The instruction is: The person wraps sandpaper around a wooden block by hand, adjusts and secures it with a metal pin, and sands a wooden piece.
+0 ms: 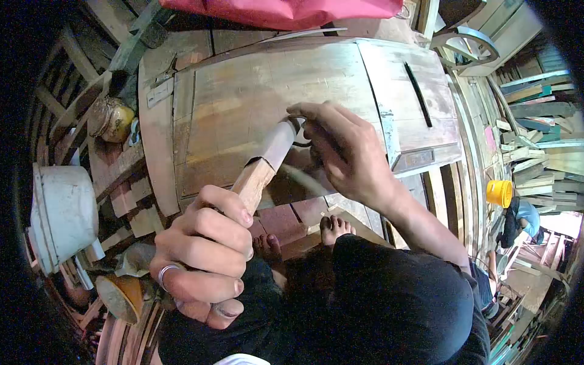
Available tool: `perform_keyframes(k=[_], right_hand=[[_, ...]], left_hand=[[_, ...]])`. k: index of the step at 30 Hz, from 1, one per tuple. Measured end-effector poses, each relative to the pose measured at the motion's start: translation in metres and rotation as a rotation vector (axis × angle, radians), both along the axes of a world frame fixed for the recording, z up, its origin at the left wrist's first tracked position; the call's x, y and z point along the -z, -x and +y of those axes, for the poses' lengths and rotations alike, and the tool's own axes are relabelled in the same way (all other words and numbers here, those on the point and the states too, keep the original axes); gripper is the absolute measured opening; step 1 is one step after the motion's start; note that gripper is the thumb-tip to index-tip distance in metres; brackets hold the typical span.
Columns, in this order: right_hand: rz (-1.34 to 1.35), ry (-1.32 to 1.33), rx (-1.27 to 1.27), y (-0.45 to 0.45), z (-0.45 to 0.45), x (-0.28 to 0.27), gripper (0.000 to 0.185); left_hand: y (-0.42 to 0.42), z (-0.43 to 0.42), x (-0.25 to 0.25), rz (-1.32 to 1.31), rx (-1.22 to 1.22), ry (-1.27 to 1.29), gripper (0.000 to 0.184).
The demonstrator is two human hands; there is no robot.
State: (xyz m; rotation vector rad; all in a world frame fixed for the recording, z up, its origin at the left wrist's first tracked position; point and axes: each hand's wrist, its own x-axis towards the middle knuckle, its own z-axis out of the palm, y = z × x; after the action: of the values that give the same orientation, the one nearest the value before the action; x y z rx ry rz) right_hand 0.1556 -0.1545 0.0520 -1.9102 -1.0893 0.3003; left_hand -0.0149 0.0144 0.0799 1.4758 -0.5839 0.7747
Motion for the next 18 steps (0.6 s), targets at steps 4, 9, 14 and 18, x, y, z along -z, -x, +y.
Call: perform_keyframes(k=[4, 9, 14, 18], right_hand=[[0.365, -0.075, 0.123, 0.008, -0.002, -0.002, 0.029], [0.534, -0.114, 0.113, 0.009, -0.004, 0.003, 0.028], [0.501, -0.072, 0.153, 0.014, -0.005, 0.015, 0.032], [0.447, -0.138, 0.158, 0.016, -0.004, 0.024, 0.036]], left_hand=[[0.0, 0.0, 0.001, -0.001, -0.006, -0.003, 0.019], [0.002, -0.001, -0.003, 0.023, -0.012, 0.036, 0.026], [0.002, -0.001, 0.0, 0.006, -0.012, 0.037, 0.028], [0.001, -0.002, 0.0, -0.013, -0.022, 0.053, 0.028]])
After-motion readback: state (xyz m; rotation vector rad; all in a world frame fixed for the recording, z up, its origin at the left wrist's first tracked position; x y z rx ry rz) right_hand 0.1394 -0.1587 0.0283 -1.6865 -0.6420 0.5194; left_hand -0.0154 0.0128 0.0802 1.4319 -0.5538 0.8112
